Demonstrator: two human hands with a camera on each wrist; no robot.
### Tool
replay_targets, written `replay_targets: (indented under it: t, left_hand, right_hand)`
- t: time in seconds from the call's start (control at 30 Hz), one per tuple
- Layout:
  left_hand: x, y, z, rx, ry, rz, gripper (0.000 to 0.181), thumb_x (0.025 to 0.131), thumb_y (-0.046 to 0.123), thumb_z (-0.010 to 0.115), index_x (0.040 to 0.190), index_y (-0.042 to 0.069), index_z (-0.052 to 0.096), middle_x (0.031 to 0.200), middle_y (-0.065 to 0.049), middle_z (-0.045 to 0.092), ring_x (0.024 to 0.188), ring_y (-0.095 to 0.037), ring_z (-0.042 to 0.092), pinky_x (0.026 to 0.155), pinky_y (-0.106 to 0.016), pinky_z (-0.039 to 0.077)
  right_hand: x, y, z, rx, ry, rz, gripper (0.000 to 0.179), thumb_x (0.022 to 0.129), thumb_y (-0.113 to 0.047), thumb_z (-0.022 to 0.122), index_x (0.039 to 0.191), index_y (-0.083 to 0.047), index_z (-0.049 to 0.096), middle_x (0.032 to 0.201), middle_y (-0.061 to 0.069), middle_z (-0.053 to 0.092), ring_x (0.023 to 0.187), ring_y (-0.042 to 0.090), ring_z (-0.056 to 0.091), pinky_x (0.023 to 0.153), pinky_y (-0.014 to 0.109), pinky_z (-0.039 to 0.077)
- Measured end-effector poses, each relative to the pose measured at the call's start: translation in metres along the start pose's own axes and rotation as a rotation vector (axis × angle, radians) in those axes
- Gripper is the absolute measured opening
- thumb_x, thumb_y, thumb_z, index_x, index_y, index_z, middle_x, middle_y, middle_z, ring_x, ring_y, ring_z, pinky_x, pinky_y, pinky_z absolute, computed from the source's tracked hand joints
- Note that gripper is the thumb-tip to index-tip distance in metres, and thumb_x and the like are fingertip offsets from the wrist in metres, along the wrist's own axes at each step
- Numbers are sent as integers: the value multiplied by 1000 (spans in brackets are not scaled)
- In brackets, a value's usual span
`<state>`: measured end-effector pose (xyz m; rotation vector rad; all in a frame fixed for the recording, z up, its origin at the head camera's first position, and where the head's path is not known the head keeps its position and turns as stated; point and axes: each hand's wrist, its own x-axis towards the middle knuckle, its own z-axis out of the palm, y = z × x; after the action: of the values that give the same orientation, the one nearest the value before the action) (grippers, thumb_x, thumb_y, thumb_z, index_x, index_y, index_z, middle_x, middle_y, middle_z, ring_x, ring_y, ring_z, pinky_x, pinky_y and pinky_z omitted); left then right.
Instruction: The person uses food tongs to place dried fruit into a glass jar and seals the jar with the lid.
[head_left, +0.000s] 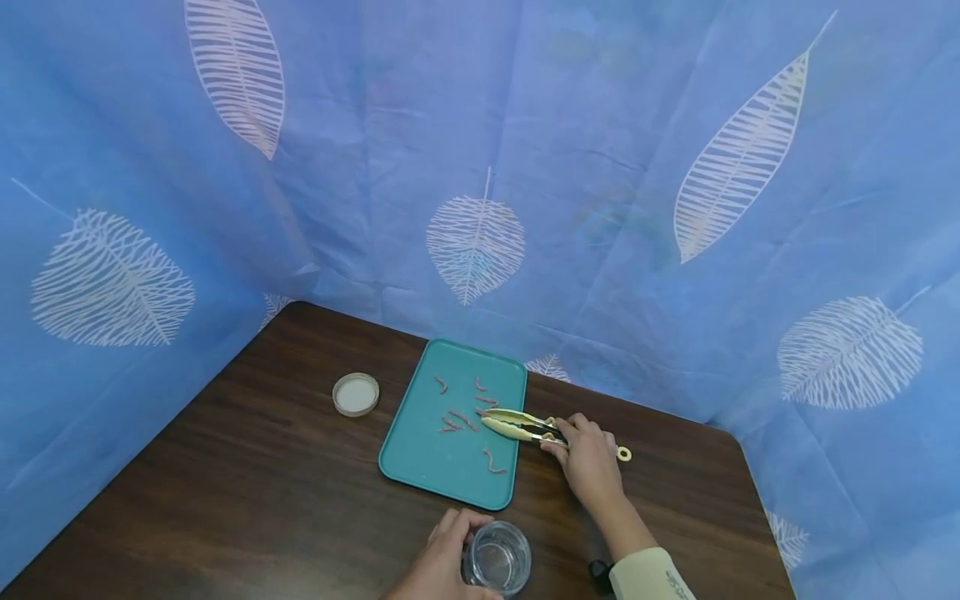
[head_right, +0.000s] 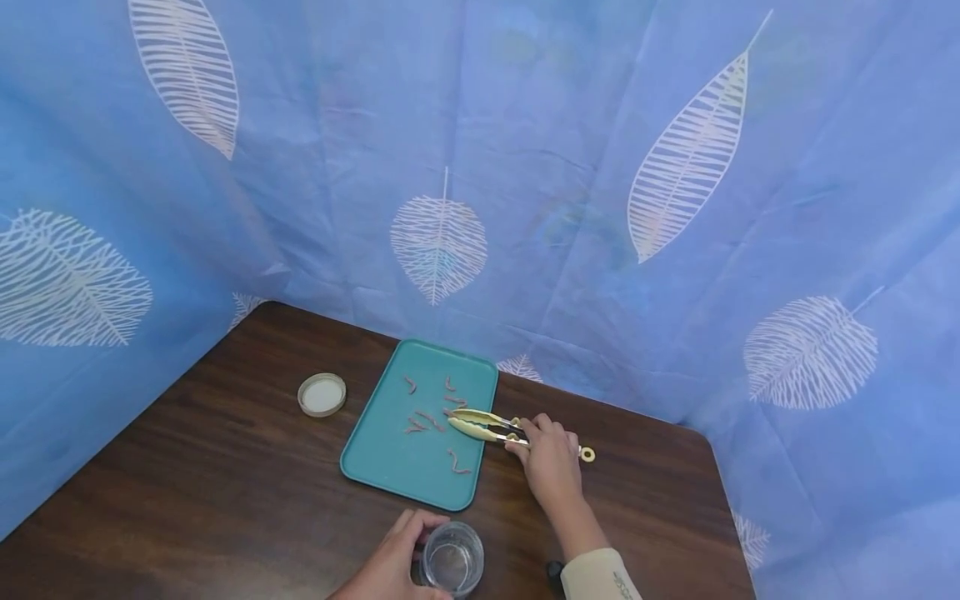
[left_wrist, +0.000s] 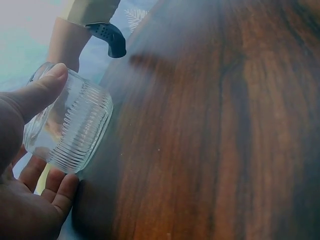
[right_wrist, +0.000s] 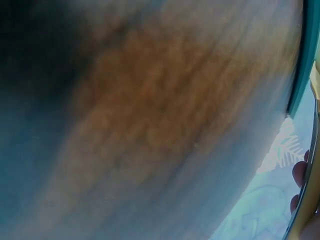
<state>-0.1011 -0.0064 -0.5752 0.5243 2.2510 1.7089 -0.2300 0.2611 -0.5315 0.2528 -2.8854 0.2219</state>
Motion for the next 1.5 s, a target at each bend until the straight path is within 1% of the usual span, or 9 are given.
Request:
replay_targets:
  t: [0.2,0.4,0.5,0.6,0.83,1.03,1.2,1.3,1.5]
  left_hand:
    - [-1,6,-1,-5,-4,-7,78,76,25,102,141,18,58,124,-1,53,106,-4,48,85,-23,48]
    - [-1,7,-1,-19,-3,-1,78,75,24,103,139,18,59,128,-3,53,109,-5,50,88,-22,52]
    - [-1,8,-1,-25,-8,-12,77,76,23,102,139,19,58,129,-3,53,109,-5,51,89,-22,53]
    - [-2,9,-2,-15,-9,1,77,76,22,102,139,17,58,128,-3,53,108,-4,51,88,-22,53]
    - [0,8,-2,-13,-15,-16,80,75,25,103,140,18,58,125,-3,52,106,-3,48,86,-22,49]
    - [0,8,-1,-22,-17,-2,80,74,22,103,139,16,58,126,-3,53,105,-2,47,86,-21,52]
    - [3,7,-2,-11,-29,-21,79,75,24,103,140,19,57,127,-1,52,107,-3,48,88,-23,51]
    - [5,8,-1,-31,-43,-33,79,76,24,102,141,19,58,126,-1,51,108,-4,48,90,-23,51]
    - [1,8,-3,-85,-40,-17,77,77,16,101,140,14,57,123,-3,50,103,-1,46,87,-20,53]
  right_hand:
    - [-1,3,-1,34,4,12,60,94,-43,82,140,-7,73,121,12,72,104,34,70,88,54,51]
    - [-6,9,0,99,-22,81,62,94,-45,82,143,-7,72,122,11,72,109,34,71,91,55,51]
    - [-12,10,3,130,-34,120,63,94,-44,81,144,-7,71,122,10,71,110,34,71,94,55,50]
    - [-19,9,3,159,-25,148,62,94,-42,83,142,-6,71,121,9,71,110,33,71,95,55,49]
    - [-30,3,-4,167,7,165,59,92,-40,85,138,-5,74,118,8,73,105,31,72,88,51,49]
    - [-41,1,-13,183,-3,187,59,91,-39,85,138,-5,74,119,7,74,103,28,73,89,49,49]
    - [-52,0,-25,196,5,176,58,92,-37,85,138,-3,73,121,9,74,100,29,74,89,52,49]
    - [-60,2,-32,191,17,177,58,92,-35,86,138,-2,73,121,9,74,99,29,74,90,54,50]
    - [-75,2,-34,183,8,157,57,91,-34,87,137,-3,74,118,8,74,88,22,71,83,48,49]
